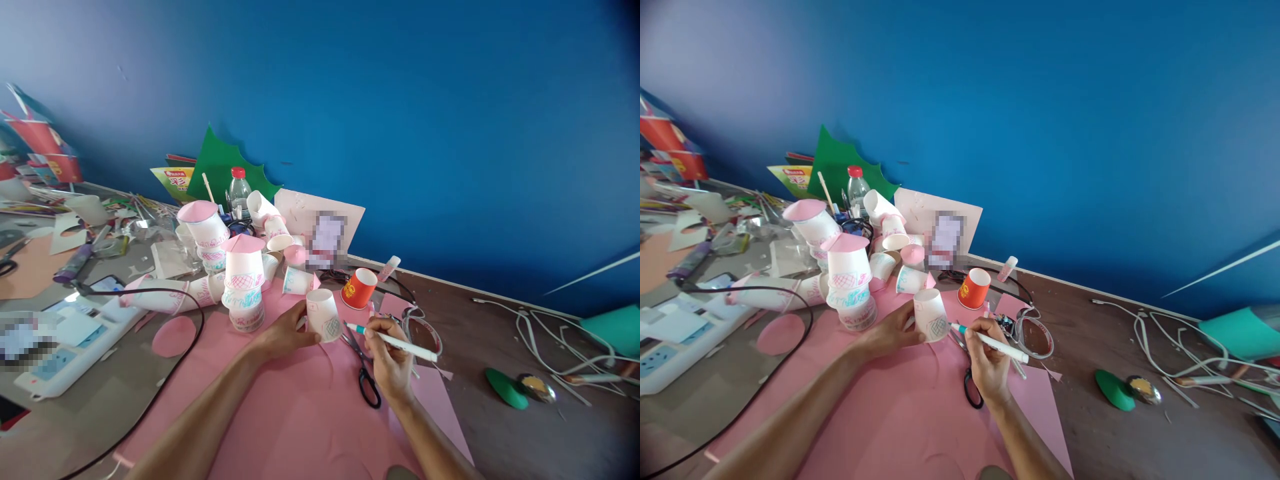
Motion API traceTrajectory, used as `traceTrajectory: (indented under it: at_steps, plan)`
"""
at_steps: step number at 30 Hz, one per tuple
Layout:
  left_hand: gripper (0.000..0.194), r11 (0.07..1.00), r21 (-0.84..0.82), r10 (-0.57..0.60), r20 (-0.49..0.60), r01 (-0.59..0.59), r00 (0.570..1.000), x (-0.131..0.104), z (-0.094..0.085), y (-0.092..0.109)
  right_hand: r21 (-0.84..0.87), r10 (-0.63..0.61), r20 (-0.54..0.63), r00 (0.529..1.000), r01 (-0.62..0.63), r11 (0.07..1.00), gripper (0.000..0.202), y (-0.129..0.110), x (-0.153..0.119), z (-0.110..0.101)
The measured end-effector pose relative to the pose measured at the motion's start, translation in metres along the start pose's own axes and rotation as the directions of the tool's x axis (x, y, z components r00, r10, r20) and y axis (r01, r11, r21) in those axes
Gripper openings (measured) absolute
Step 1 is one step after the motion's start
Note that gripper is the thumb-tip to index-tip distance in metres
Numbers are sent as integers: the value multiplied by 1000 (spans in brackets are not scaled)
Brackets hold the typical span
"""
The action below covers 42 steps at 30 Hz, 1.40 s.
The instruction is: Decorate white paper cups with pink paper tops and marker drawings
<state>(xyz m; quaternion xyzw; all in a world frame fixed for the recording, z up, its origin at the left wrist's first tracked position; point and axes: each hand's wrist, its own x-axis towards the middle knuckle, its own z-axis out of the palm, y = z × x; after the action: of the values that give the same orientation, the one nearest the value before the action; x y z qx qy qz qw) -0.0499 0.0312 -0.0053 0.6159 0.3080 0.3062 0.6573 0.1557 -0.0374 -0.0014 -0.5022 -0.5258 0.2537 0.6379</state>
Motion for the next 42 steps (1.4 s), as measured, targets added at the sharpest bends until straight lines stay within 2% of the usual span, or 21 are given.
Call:
traceTrajectory:
  at_steps: [6, 16, 22, 29, 34, 38, 42]
  plan:
    - [75, 1000, -24, 18, 22, -18, 1000, -1, 1, 6, 32, -21, 90, 996, 19, 999, 11, -4, -2, 7]
    - [67, 1000, -12, 15, 13, -14, 1000, 0, -1, -7, 3, 37, 69, 997, -37, 999, 17, -3, 2, 7]
    - [68, 1000, 0, 4, 8, -4, 1000, -1, 0, -2, 28, 68, -8, 998, -68, 997, 17, 1, 2, 3]
    - [62, 1000, -21, -6, 30, 7, 1000, -2, 2, 6, 17, 47, 43, 998, -48, 999, 19, -3, 2, 9]
    - [60, 1000, -10, -1, 29, 1, 1000, -1, 1, 2, 2, 69, 37, 997, -69, 998, 21, 1, 3, 5]
    - [64, 1000, -14, 20, 26, -19, 999, 0, 0, -4, 52, 75, -37, 996, -73, 996, 18, 1, 6, 2]
    - [65, 1000, -30, 9, 10, -9, 1000, 0, 0, -3, 79, 64, -11, 998, -63, 995, 27, 0, 8, 6]
